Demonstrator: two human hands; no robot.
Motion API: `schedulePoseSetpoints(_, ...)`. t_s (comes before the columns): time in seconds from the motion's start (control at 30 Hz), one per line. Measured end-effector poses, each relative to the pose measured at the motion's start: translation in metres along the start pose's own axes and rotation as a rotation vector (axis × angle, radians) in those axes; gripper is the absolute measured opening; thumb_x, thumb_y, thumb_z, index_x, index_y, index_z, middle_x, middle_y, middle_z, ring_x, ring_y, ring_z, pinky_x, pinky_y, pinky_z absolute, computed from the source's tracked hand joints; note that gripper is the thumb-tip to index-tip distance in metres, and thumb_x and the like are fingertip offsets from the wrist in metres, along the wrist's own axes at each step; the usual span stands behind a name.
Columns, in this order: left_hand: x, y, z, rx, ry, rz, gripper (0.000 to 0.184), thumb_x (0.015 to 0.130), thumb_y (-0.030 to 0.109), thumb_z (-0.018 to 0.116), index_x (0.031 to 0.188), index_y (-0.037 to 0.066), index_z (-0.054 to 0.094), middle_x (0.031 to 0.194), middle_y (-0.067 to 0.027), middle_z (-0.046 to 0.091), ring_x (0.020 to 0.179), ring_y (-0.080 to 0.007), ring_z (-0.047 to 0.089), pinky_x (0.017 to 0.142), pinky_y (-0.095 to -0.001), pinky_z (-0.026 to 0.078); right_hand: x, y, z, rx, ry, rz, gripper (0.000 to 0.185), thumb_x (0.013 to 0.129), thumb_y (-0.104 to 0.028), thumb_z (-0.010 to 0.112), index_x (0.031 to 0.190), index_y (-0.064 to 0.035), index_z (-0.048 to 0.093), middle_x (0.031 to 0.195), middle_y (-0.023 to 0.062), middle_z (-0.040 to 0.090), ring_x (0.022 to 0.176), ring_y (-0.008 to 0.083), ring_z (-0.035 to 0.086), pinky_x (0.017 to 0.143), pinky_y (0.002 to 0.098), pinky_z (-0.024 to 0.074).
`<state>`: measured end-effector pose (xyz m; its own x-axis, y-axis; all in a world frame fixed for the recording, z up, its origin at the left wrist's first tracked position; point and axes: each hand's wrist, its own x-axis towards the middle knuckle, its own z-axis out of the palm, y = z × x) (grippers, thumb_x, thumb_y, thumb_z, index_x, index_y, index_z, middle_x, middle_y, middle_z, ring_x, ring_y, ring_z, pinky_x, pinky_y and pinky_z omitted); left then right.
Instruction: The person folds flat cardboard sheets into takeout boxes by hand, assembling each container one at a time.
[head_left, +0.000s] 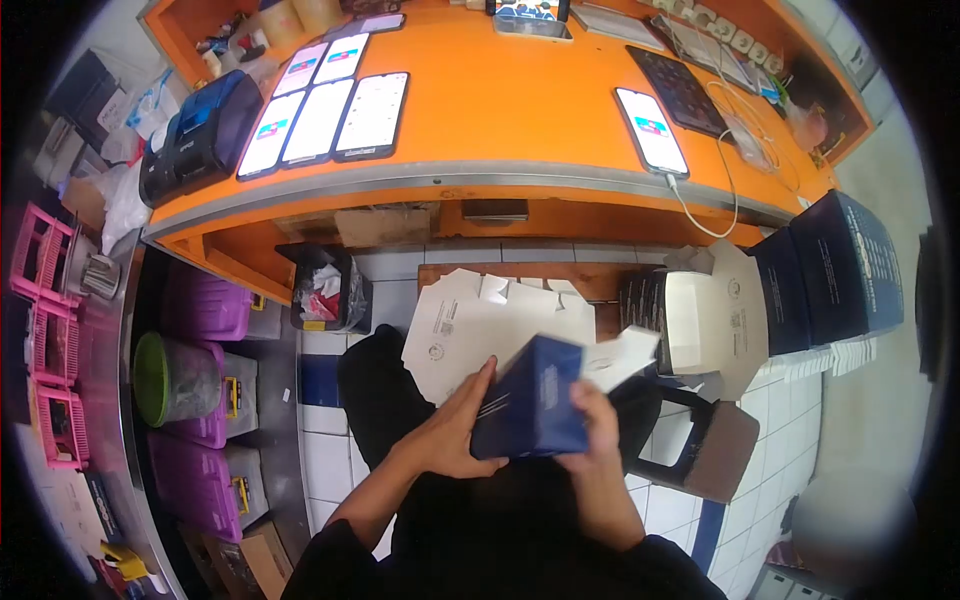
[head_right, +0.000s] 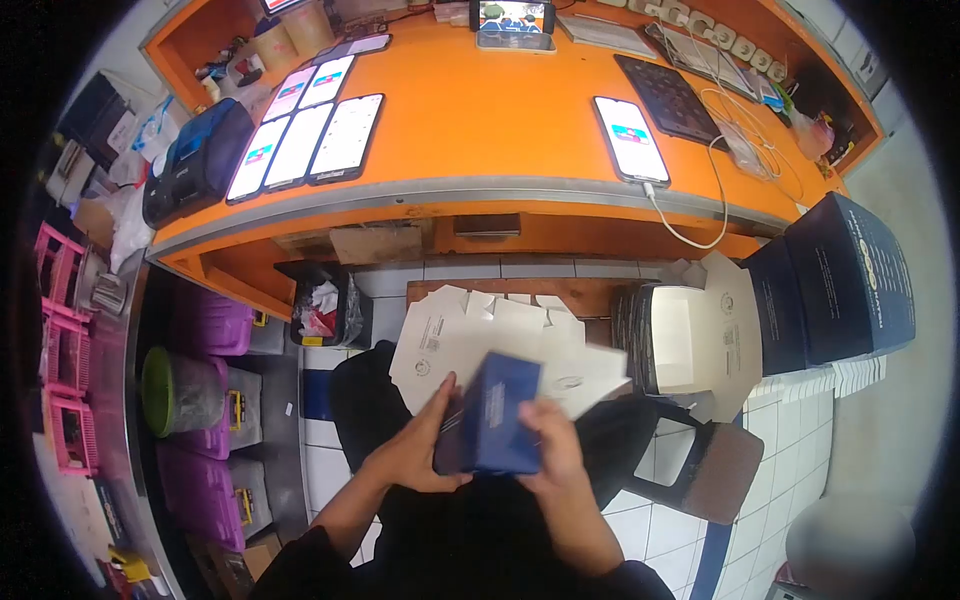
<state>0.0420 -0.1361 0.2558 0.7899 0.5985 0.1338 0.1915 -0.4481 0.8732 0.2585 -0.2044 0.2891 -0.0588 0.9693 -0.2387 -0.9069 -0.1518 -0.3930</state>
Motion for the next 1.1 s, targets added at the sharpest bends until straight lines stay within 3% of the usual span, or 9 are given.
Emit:
schedulePoseSetpoints(0.13, -0.012, -0.040, 0.039, -0.498, -0.015, -0.178, 0.121, 0.073, 0.022, 0.082, 0.164, 0.002, 0.006, 0.151, -0.0286, 0.041, 0.143, -0.0429, 0.040, 0.120, -0.0437, 0.029, 0.022, -0.012, -0.008, -0.091, 0.216, -0.048, 0.048, 0.104, -0.031, 0.056, 0.137, 0.0045, 0.055, 0.128, 0.0205, 0.067, 0.116, 0.0315, 0.067, 0.104, 0.0467, 0.0524)
schedulePoseSetpoints(0.27, -0.030, -0.101, 0.066, -1.392, 0.092, -0.624, 0.079, 0.083, 0.023, 0.071, 0.151, 0.000, 0.040, 0.138, -0.0220, 0.057, 0.126, -0.0370, 0.059, 0.110, -0.0447, 0.044, 0.022, 0.005, -0.045, -1.798, -0.436, -0.037, 0.084, 0.094, -0.044, 0.070, 0.156, 0.0016, 0.037, 0.160, 0.0254, 0.037, 0.147, 0.0365, 0.041, 0.120, 0.0511, 0.0325)
schedulePoseSetpoints(0.33, -0.026, -0.095, 0.062, -1.746, 0.279, -0.795, 0.055, 0.089, 0.024, 0.064, 0.136, -0.003, 0.054, 0.123, -0.0189, 0.068, 0.108, -0.0320, 0.070, 0.098, -0.0444, 0.056, 0.006, 0.033, -0.059, -2.356, -0.601, -0.021, 0.083, 0.093, -0.046, 0.070, 0.154, 0.0003, 0.039, 0.159, 0.0239, 0.040, 0.145, 0.0372, 0.043, 0.119, 0.0506, 0.0335)
schedulePoseSetpoints(0.4, -0.038, -0.123, 0.073, -1.519, 0.210, -0.998, 0.056, 0.091, 0.021, 0.063, 0.141, 0.000, 0.053, 0.125, -0.0174, 0.067, 0.115, -0.0315, 0.068, 0.103, -0.0433, 0.053, 0.000, 0.047, -0.069, -2.389, -0.596, 0.051, 0.072, 0.094, -0.042, 0.068, 0.150, -0.0025, 0.045, 0.155, 0.0221, 0.046, 0.140, 0.0351, 0.049, 0.117, 0.0509, 0.0365)
schedulePoseSetpoints(0.53, -0.026, -0.073, 0.048, -0.863, 0.290, -0.957, 0.059, 0.088, 0.011, 0.062, 0.145, 0.001, 0.051, 0.136, -0.0214, 0.062, 0.117, -0.0320, 0.067, 0.103, -0.0404, 0.052, 0.005, 0.044, -0.079, -2.216, -0.576, 0.288, 0.042, 0.099, -0.032, 0.061, 0.135, -0.0125, 0.062, 0.133, 0.0138, 0.068, 0.115, 0.0300, 0.068, 0.104, 0.0509, 0.0480)
schedulePoseSetpoints(0.6, -0.039, -0.076, 0.033, 0.085, 0.221, -0.239, 0.067, 0.083, 0.000, 0.060, 0.148, 0.006, 0.050, 0.149, -0.0242, 0.051, 0.126, -0.0337, 0.062, 0.105, -0.0364, 0.050, 0.006, 0.042, -0.083, -2.208, -0.564, 0.188, 0.035, 0.099, -0.031, 0.060, 0.129, -0.0156, 0.067, 0.121, 0.0116, 0.072, 0.106, 0.0311, 0.071, 0.097, 0.0503, 0.0513)
schedulePoseSetpoints(0.77, -0.034, -0.041, -0.022, -0.128, -0.164, -0.356, 0.040, 0.082, 0.001, 0.065, 0.119, 0.010, 0.073, 0.157, -0.0200, 0.045, 0.142, -0.0358, 0.048, 0.115, -0.0400, 0.041, 0.014, 0.028, -0.080, -2.091, -0.449, 0.099, 0.024, 0.099, -0.033, 0.060, 0.112, -0.0179, 0.075, 0.095, 0.0111, 0.076, 0.088, 0.0352, 0.073, 0.079, 0.0489, 0.0559)
schedulePoseSetpoints(1.0, -0.040, -0.062, -0.016, -0.131, 0.119, -0.286, 0.021, 0.082, -0.002, 0.074, 0.101, 0.007, 0.076, 0.140, -0.0152, 0.063, 0.126, -0.0346, 0.063, 0.107, -0.0389, 0.049, 0.023, 0.003, -0.078, -1.959, -0.214, 0.062, 0.027, 0.099, -0.038, 0.063, 0.097, -0.0145, 0.076, 0.082, 0.0153, 0.073, 0.081, 0.0401, 0.070, 0.074, 0.0507, 0.0538)
schedulePoseSetpoints(1.1, -0.035, -0.063, 0.004, 0.100, 0.269, -0.078, 0.014, 0.083, 0.006, 0.077, 0.096, 0.007, 0.077, 0.110, -0.0098, 0.073, 0.110, -0.0299, 0.068, 0.097, -0.0412, 0.051, 0.022, 0.007, -0.070, -1.973, -0.203, 0.055, 0.030, 0.099, -0.039, 0.063, 0.093, -0.0126, 0.075, 0.081, 0.0157, 0.072, 0.079, 0.0410, 0.070, 0.074, 0.0511, 0.0535)
